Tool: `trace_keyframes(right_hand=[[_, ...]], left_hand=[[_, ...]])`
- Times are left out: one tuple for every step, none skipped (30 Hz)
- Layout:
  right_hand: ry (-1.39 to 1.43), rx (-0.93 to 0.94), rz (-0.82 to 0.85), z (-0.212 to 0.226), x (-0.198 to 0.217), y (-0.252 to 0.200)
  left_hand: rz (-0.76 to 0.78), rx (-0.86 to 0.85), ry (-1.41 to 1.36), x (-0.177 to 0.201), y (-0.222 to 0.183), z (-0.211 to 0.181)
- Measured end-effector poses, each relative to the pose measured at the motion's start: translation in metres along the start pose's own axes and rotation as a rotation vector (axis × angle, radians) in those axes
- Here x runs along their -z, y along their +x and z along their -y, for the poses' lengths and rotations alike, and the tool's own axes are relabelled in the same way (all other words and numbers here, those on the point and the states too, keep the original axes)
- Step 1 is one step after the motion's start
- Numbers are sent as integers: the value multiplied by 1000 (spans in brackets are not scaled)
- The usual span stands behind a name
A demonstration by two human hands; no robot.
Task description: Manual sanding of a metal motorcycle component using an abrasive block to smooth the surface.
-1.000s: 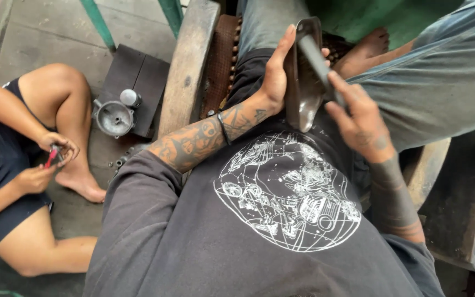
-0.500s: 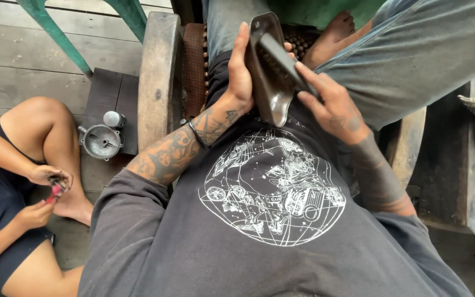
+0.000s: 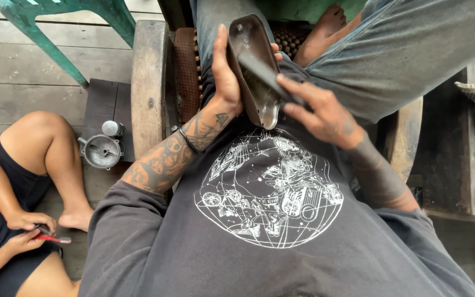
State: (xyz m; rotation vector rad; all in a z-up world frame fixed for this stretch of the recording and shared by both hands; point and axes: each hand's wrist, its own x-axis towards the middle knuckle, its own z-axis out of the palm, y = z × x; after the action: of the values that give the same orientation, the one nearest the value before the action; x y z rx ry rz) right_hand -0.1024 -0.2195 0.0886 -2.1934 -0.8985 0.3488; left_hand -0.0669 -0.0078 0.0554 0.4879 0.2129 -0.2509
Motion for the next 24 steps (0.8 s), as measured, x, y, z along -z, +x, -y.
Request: trace_keyframes(right_hand=[[-35, -26, -47, -6, 2, 2], [-75, -47, -91, -12, 5, 5], [-77, -48, -92, -4, 3, 1], [-36, -5, -43, 4, 1, -2], [5, 37, 7, 12, -1, -5], [6, 33, 3, 8, 1, -3], [-5, 50, -22, 3, 3, -1], [-18, 66, -45, -1, 6, 1], [-18, 62, -48, -3, 2, -1], [-78, 11, -50, -5, 0, -2], [-139, -40, -53, -6, -2, -2], [-143, -39, -57, -1, -1, -3], [-58, 9, -15, 5, -1, -4], [31, 51, 24, 10, -3, -7], [31, 45, 17, 1, -1, -5], [-74, -19, -28, -9, 2, -3], [-180, -83, -72, -18, 5, -2], [-188, -86, -81, -9, 3, -4], [-104, 12, -53, -1, 2, -6], [-14, 108, -26, 8, -1, -9], [-17, 102, -36, 5, 2, -8], [39, 90, -6, 3, 2, -7], [96, 79, 23, 1, 1, -6], [104, 82, 16, -6, 1, -4]], left_hand=[[6, 15, -55, 0, 1, 0], [15, 24, -112, -1, 3, -2], [18, 24, -112, -2, 2, -2], [28, -7, -56, -3, 1, -3], [39, -39, 0, -4, 1, -4], [39, -34, 3, -4, -1, -5], [34, -43, -20, -4, -2, -5], [29, -53, -44, -4, -4, -6], [30, -49, -44, -4, -4, -5], [16, -54, -46, -5, -2, -6], [1, -59, -48, -7, 0, -8], [7, -59, -47, -7, -1, -9], [1, -63, -36, -7, -3, -10], [-6, -59, -24, -6, -5, -10], [-3, -51, -20, -9, -6, -10], [-6, -55, -16, -13, -7, -11], [-9, -60, -13, -17, -9, -11], [3, -56, -12, -12, -5, -9], [-47, -34, -33, -7, 0, -7], [-101, -7, -51, -1, 3, -5], [-94, 1, -47, -5, 1, -7], [-68, -24, -24, -7, -3, -9], [-41, -49, 0, -9, -7, -12], [-44, -48, 10, -10, -6, -13]])
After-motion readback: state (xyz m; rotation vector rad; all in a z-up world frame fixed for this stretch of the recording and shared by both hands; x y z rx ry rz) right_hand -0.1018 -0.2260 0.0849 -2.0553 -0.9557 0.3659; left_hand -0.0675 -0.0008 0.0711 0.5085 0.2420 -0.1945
